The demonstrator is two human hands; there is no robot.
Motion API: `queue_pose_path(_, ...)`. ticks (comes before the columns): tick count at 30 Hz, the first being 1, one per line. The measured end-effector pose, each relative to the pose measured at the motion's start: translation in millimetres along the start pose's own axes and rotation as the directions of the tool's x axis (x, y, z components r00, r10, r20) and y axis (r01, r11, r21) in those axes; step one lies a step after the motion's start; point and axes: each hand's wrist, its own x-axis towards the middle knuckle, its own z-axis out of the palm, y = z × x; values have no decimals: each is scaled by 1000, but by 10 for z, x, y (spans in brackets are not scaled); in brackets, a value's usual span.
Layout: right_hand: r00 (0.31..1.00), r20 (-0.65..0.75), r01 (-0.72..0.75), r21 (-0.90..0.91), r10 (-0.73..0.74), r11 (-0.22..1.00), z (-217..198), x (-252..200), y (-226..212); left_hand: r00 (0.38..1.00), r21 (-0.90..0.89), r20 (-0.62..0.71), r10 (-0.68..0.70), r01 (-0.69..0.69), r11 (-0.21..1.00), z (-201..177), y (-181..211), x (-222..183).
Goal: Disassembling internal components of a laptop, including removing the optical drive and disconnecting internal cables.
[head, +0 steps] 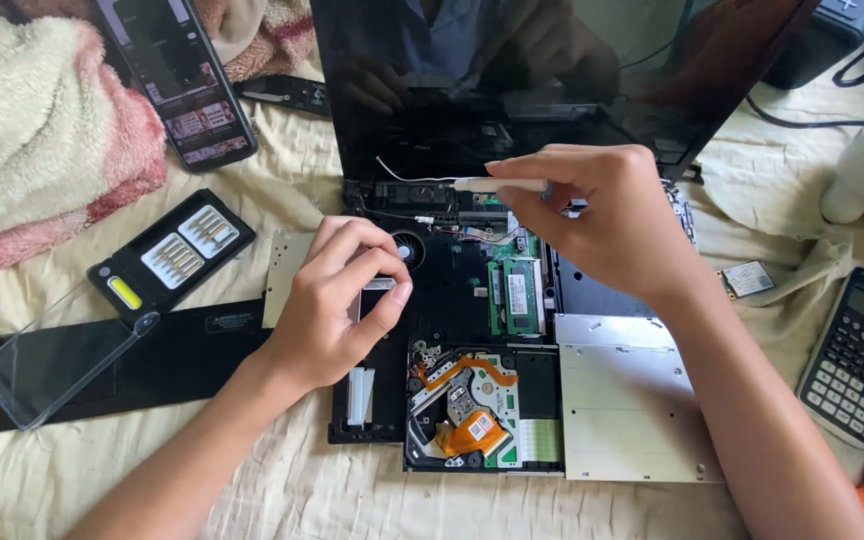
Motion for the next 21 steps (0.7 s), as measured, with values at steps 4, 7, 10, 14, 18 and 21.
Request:
queue_pose_path(4,987,89,-148,145,136,978,5,51,-40,1000,-2,6,5,-5,1000,-2,2,0)
queue_pose_path(7,971,159,-225,353,178,908,10,57,-42,1000,-9,18,1,-1,1000,-6,10,-8)
queue_pose_path(10,957,182,-283,436,224,854,25,68,-38,1000,-10,8,6,-6,1000,-10,8,-13)
queue_pose_path(14,945,186,-327,475,269,817,72,69,4,1000,-13,21,8,-8,1000,-13,8,-12)
queue_pose_path(18,927,173,-375,441,333,815,97,76,3,1000,-7,25,10,-10,1000,-8,6,-9)
queue_pose_path(21,930,163,-367,369,330,854,119,79,-21,999,-4,32,7,-7,1000,-3,-3,-15)
